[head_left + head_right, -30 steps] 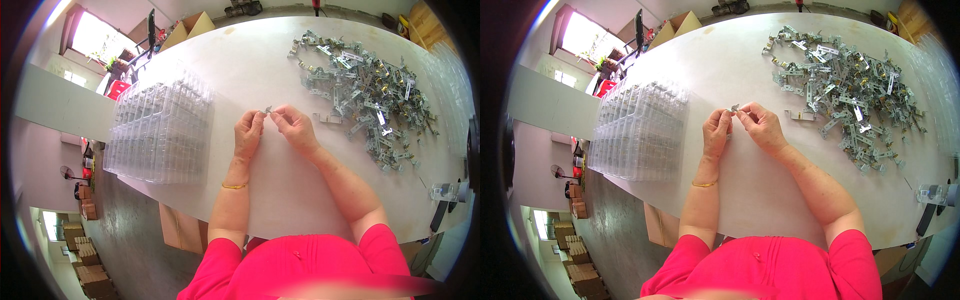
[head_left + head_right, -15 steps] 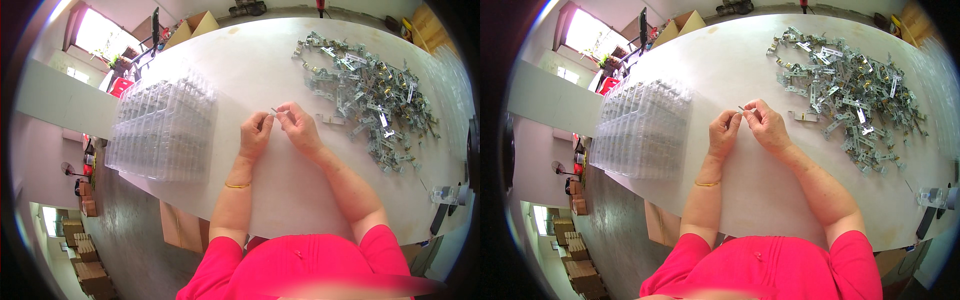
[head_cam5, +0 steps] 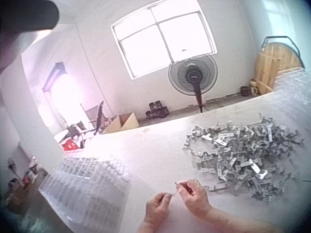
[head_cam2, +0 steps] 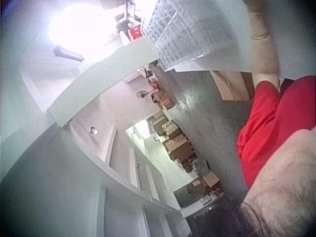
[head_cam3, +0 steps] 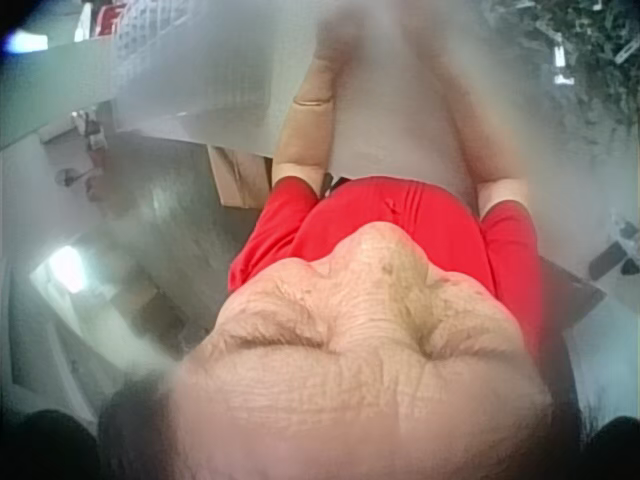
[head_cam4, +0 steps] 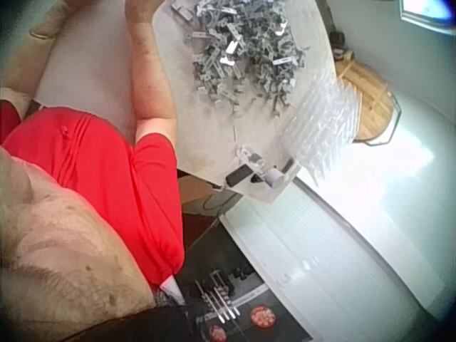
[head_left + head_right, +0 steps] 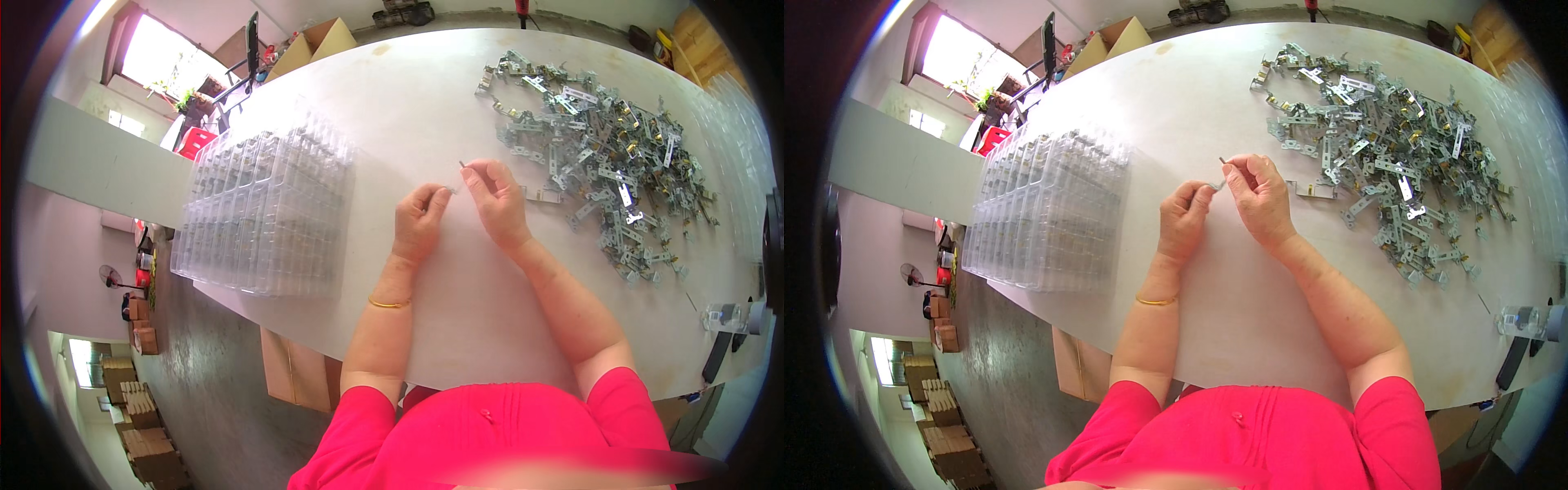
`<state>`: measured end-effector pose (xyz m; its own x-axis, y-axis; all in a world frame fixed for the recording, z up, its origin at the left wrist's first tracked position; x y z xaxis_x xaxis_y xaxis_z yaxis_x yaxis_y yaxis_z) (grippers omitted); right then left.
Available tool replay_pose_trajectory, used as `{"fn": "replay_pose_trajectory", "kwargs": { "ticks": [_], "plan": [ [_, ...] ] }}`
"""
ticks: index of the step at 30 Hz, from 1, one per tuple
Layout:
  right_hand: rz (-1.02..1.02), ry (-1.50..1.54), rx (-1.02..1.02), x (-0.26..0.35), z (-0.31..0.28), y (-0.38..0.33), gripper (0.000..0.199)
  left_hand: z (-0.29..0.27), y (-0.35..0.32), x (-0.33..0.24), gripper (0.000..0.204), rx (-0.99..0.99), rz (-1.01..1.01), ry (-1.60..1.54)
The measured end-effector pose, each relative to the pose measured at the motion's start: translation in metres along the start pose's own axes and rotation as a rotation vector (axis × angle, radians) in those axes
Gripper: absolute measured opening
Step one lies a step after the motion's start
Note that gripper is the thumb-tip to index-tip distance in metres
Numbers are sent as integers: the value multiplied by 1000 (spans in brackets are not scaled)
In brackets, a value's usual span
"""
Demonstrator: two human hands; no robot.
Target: Placing small metal brackets into plastic packaging trays.
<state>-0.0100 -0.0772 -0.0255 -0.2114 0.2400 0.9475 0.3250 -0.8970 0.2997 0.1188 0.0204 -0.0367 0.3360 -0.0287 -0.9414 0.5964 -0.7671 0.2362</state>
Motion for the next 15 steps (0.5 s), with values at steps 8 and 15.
{"fn": "replay_pose_trajectory", "kwargs": {
  "ticks": [8, 15],
  "plan": [
    [180, -20, 137, -17, 7, -4, 13, -16, 6, 11, 26, -49, -189, -347],
    [130, -92, 168, -9, 9, -7, 16, -14, 7, 13, 26, -14, -162, -356]
  ]
}}
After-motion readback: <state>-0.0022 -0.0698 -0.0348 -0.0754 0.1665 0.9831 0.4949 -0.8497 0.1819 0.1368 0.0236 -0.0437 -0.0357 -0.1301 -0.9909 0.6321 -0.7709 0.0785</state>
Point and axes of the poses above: each hand's wrist, its own y-axis towards the middle knuckle, its own z-axis out of the palm, x = y × z, the point moved 7 cm from there along y, towards the middle knuckle, and after that the axes turned 4 degrees about -x, right-handed, at the moved point
